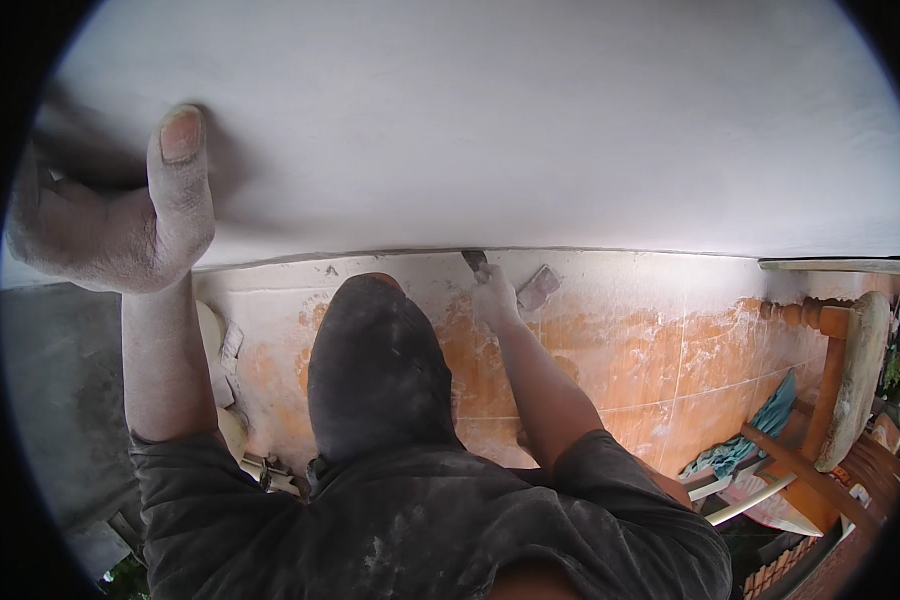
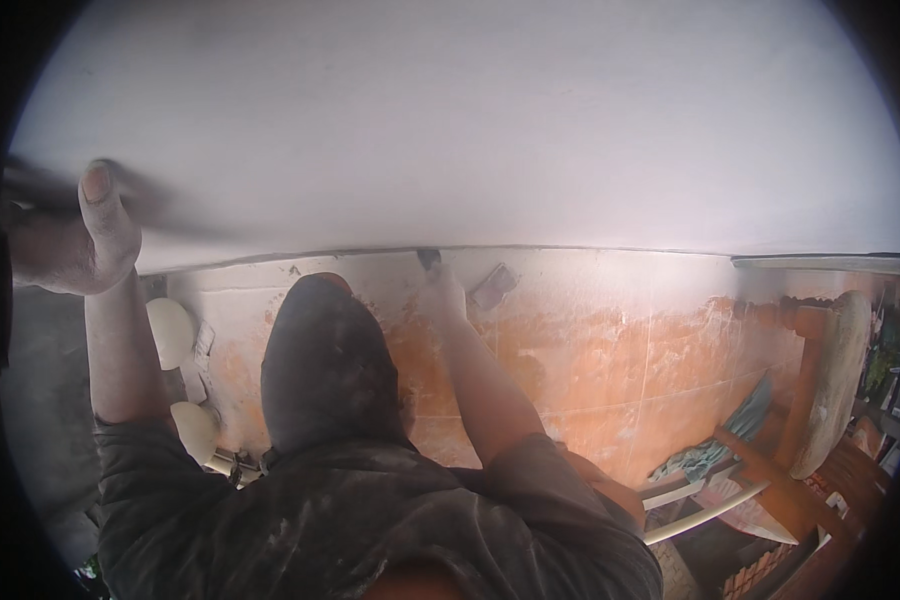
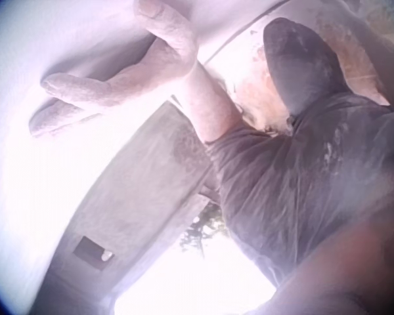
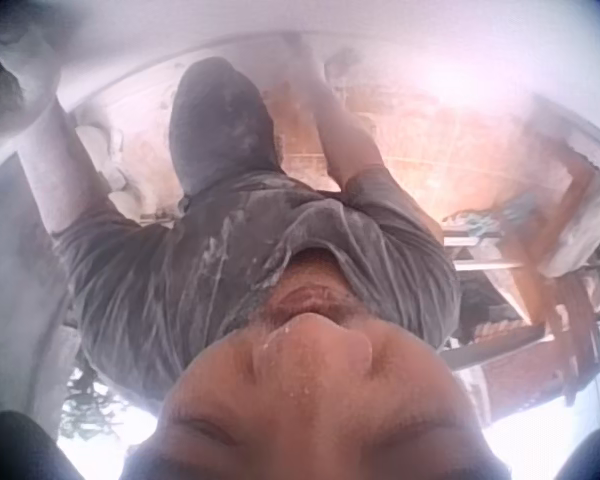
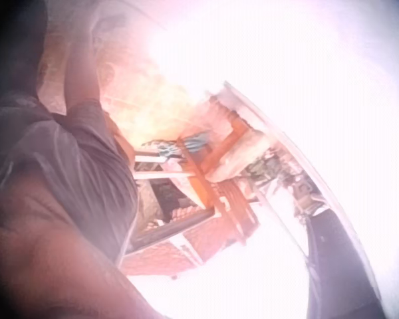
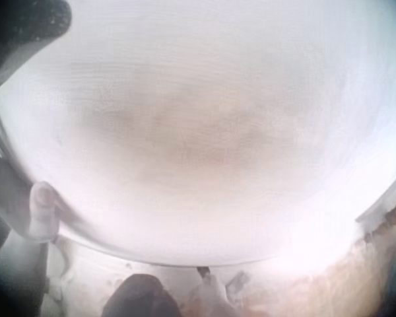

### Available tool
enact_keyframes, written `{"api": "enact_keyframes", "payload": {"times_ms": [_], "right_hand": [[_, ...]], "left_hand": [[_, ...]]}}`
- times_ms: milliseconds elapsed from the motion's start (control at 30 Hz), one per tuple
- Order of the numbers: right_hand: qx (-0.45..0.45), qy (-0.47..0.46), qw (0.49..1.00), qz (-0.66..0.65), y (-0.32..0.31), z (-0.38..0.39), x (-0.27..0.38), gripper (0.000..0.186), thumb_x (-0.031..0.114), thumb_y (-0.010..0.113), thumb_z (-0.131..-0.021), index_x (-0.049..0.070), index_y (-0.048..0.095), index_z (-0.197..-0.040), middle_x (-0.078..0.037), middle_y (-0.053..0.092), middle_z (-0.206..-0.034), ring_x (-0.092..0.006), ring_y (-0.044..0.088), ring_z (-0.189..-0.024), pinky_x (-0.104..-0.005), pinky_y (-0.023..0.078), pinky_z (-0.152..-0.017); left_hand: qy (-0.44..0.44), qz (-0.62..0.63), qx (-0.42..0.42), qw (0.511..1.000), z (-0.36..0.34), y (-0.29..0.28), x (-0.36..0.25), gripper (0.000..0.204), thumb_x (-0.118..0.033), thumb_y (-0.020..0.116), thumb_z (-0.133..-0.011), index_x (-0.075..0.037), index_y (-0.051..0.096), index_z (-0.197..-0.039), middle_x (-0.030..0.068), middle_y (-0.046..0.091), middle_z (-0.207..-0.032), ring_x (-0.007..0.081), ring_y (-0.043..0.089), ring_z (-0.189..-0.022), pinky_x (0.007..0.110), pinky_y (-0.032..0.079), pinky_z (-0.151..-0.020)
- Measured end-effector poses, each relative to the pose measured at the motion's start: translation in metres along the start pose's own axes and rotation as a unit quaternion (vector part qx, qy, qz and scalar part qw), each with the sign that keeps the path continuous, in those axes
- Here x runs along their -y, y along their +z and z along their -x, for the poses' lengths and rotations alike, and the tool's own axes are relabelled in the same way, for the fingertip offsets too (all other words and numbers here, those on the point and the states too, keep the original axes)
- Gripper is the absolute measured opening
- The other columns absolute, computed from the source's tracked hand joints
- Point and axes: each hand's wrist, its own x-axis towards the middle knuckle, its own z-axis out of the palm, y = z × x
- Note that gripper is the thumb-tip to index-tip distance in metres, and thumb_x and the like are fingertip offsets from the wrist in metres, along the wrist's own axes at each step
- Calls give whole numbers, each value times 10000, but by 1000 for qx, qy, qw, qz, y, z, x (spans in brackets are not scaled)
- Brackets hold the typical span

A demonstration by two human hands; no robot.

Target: The person applies and smooths plaster onto a wall using a trowel and hand, working along the edge where the wall meets a tiled floor. The person repeatedly scoops material, spreads it, and levels the surface.

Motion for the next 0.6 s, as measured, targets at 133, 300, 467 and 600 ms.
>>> {"api": "enact_keyframes", "payload": {"times_ms": [133, 300, 467, 600], "right_hand": [[55, -20, 997, 54, 13, -16, 1, 531, 67, 638, -926, 6, 521, -1440, -225, 659, -1384, -317, 632, -1313, -374, 486, -1103], [65, -25, 997, 22, 44, -36, -9, 527, 73, 628, -943, 12, 484, -1446, -189, 648, -1388, -286, 614, -1323, -385, 488, -1091], [73, -24, 997, -20, 78, -27, 4, 482, 119, 606, -966, 13, 510, -1427, -148, 636, -1411, -267, 613, -1314, -391, 490, -1080], [141, 23, 987, 77, 60, -22, 17, 456, 197, 587, -986, 4, 543, -1396, -163, 642, -1404, -270, 607, -1332, -388, 485, -1086]], "left_hand": [[1, 1, 0, 1000, 0, -2, 0, 704, -314, 752, -982, 159, 448, -1406, 256, 552, -1356, 324, 597, -1208, 426, 521, -1038], [0, 3, 0, 1000, 6, -4, -1, 722, -316, 749, -983, 163, 432, -1422, 263, 537, -1376, 331, 587, -1236, 435, 514, -1060], [-3, 14, 10, 1000, -3, -3, -9, 739, -317, 745, -985, 166, 415, -1437, 270, 522, -1397, 338, 578, -1265, 445, 508, -1083], [49, -12, -2, 999, -23, 2, -8, 765, -447, 747, -967, 128, 470, -1390, 213, 563, -1177, 256, 579, -996, 362, 462, -772]]}}
